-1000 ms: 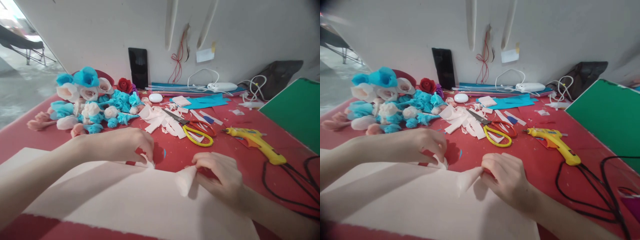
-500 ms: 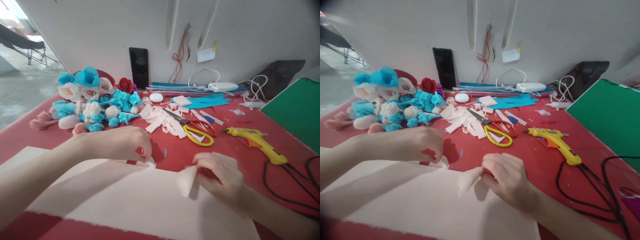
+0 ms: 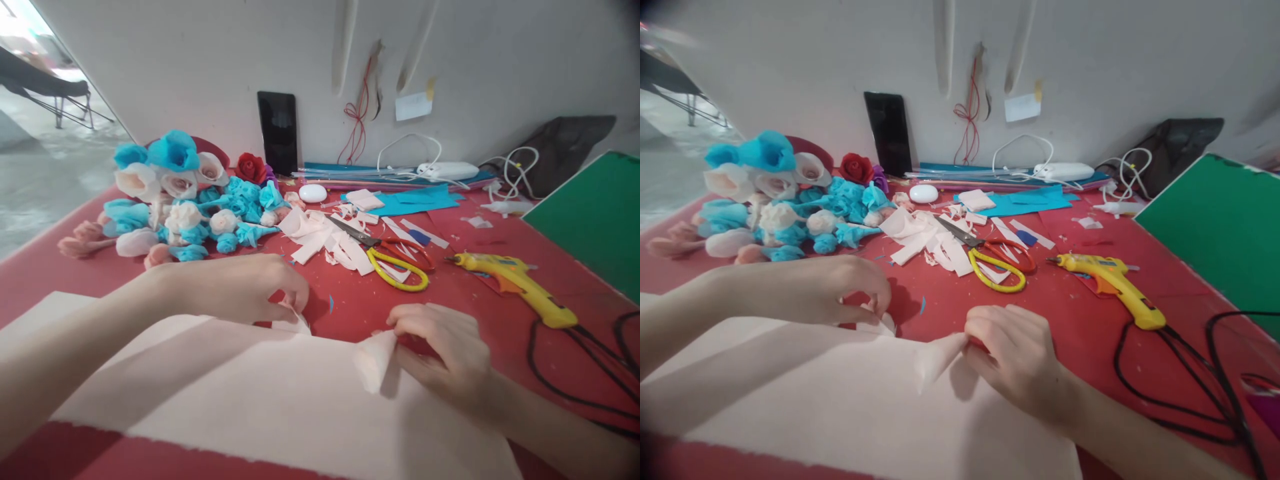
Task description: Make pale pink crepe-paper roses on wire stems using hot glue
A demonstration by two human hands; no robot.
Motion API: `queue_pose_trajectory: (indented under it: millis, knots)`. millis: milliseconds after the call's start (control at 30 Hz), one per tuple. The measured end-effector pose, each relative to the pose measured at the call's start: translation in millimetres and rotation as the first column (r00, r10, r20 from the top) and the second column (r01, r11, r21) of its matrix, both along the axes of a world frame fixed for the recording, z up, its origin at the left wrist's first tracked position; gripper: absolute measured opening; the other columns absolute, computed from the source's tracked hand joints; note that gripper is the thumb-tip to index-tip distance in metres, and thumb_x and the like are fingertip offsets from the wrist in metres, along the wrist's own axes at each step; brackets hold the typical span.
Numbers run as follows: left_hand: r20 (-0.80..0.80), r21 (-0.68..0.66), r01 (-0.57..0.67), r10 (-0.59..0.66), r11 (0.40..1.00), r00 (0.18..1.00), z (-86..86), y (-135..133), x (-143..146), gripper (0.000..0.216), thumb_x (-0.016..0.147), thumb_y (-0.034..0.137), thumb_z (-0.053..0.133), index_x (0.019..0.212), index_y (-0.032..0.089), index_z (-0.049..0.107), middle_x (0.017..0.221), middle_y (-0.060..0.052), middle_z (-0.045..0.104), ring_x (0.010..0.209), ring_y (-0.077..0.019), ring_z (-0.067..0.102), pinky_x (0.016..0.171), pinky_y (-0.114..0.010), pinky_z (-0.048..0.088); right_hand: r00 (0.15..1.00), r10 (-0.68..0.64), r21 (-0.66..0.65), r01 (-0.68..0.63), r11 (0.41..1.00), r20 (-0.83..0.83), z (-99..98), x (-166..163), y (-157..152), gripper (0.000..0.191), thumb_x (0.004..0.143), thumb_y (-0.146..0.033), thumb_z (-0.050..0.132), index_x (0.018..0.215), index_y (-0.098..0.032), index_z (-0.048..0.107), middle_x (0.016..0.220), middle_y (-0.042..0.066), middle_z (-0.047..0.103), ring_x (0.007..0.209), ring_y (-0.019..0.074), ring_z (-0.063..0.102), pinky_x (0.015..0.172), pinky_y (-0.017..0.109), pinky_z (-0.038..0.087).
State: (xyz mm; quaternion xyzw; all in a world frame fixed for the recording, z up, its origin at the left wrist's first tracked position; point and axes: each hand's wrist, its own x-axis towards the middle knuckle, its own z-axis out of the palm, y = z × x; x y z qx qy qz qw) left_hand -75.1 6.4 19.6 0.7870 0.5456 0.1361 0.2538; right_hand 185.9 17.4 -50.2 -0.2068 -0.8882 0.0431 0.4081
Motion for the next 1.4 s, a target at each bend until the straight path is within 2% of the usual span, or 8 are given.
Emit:
queue_pose_trajectory:
  millis: [67, 233, 400, 600, 700, 933, 1200, 1400]
  knots:
    - [-0.020, -0.075, 0.052, -0.054, 0.996, 0.998, 3.6, 2, 1, 0.024, 0.071, 0.000, 0.055, 0.057, 0.018, 0.060, 0.052, 0.009, 0.057, 0.047, -0.0063, 0.046, 0.049, -0.017, 0.029, 1.000, -0.006, -0.010, 0.006, 1.000, -0.011, 2.4, 0, 0, 0.012, 0.081, -0.008, 0.056, 0.085, -0.018, 0.051, 0.077, 0.002, 0.064, 0.064, 0.0121, 0.061, 0.058, 0.024, 0.046]
    - [-0.023, -0.172, 0.049, -0.054, 0.984, 0.998, 14.3, 15, -3, 0.012, 0.082, 0.023, 0.054, 0.074, 0.018, 0.060, 0.068, 0.005, 0.066, 0.059, -0.0098, 0.057, 0.053, -0.016, 0.038, 0.996, -0.029, -0.071, 0.023, 0.997, -0.082, 17.8, 0, -1, 0.013, 0.082, -0.010, 0.057, 0.088, -0.020, 0.052, 0.076, 0.001, 0.066, 0.066, 0.0130, 0.064, 0.058, 0.023, 0.049]
    - [0.098, -0.028, -0.060, 0.063, 0.998, 0.993, 24.2, 10, 14, 0.013, 0.081, 0.031, 0.057, 0.079, 0.019, 0.062, 0.073, 0.004, 0.069, 0.067, -0.0113, 0.061, 0.062, -0.019, 0.044, 0.972, -0.098, -0.189, 0.057, 0.980, -0.216, 30.7, 1, -3, 0.015, 0.081, -0.012, 0.062, 0.085, -0.021, 0.050, 0.076, 0.001, 0.064, 0.063, 0.0137, 0.064, 0.056, 0.023, 0.050]
    - [0.254, 0.191, 0.001, -0.051, 0.982, 0.966, 40.6, 8, 45, 0.012, 0.079, 0.022, 0.059, 0.072, 0.019, 0.068, 0.074, 0.004, 0.070, 0.070, -0.0112, 0.062, 0.066, -0.020, 0.047, 0.946, -0.134, -0.359, 0.021, 0.933, -0.294, 38.4, -1, -8, 0.017, 0.088, -0.031, 0.059, 0.079, -0.021, 0.049, 0.071, 0.001, 0.062, 0.057, 0.0137, 0.063, 0.045, 0.020, 0.051]
    - [0.331, 0.214, -0.029, -0.044, 0.976, 0.943, 50.2, 10, 58, 0.012, 0.080, 0.019, 0.056, 0.073, 0.019, 0.066, 0.078, 0.005, 0.071, 0.077, -0.0113, 0.064, 0.071, -0.018, 0.049, 0.932, -0.127, -0.405, -0.024, 0.914, -0.340, 46.9, -2, -9, 0.021, 0.088, -0.038, 0.058, 0.078, -0.022, 0.048, 0.066, -0.001, 0.061, 0.053, 0.0120, 0.061, 0.042, 0.016, 0.050]
    - [0.394, 0.191, -0.090, 0.007, 0.978, 0.919, 59.2, 10, 78, 0.013, 0.074, 0.015, 0.058, 0.071, 0.020, 0.069, 0.065, 0.008, 0.071, 0.061, -0.0099, 0.066, 0.054, -0.017, 0.051, 0.921, -0.125, -0.538, -0.102, 0.837, -0.369, 61.6, -1, -5, 0.022, 0.071, -0.011, 0.072, 0.076, -0.021, 0.053, 0.065, -0.007, 0.062, 0.054, 0.0055, 0.060, 0.050, 0.005, 0.048]
    - [0.605, 0.003, -0.062, 0.048, 0.998, 0.795, 56.1, 11, 81, 0.010, 0.077, 0.019, 0.064, 0.076, 0.021, 0.073, 0.073, 0.007, 0.075, 0.070, -0.0123, 0.071, 0.061, -0.016, 0.058, 0.908, -0.216, -0.497, 0.010, 0.868, -0.359, 66.3, -4, -6, 0.022, 0.067, -0.007, 0.072, 0.069, -0.019, 0.054, 0.060, -0.009, 0.062, 0.049, 0.0028, 0.059, 0.048, 0.000, 0.044]
    - [0.630, -0.080, 0.023, 0.032, 0.997, 0.776, 55.3, 12, 83, 0.016, 0.079, 0.015, 0.059, 0.080, 0.022, 0.073, 0.080, 0.006, 0.076, 0.077, -0.0146, 0.072, 0.066, -0.020, 0.059, 0.907, -0.290, -0.366, 0.169, 0.915, -0.307, 65.1, -4, -2, 0.021, 0.075, -0.027, 0.070, 0.066, -0.020, 0.053, 0.057, -0.004, 0.062, 0.042, 0.0097, 0.056, 0.033, 0.014, 0.041]
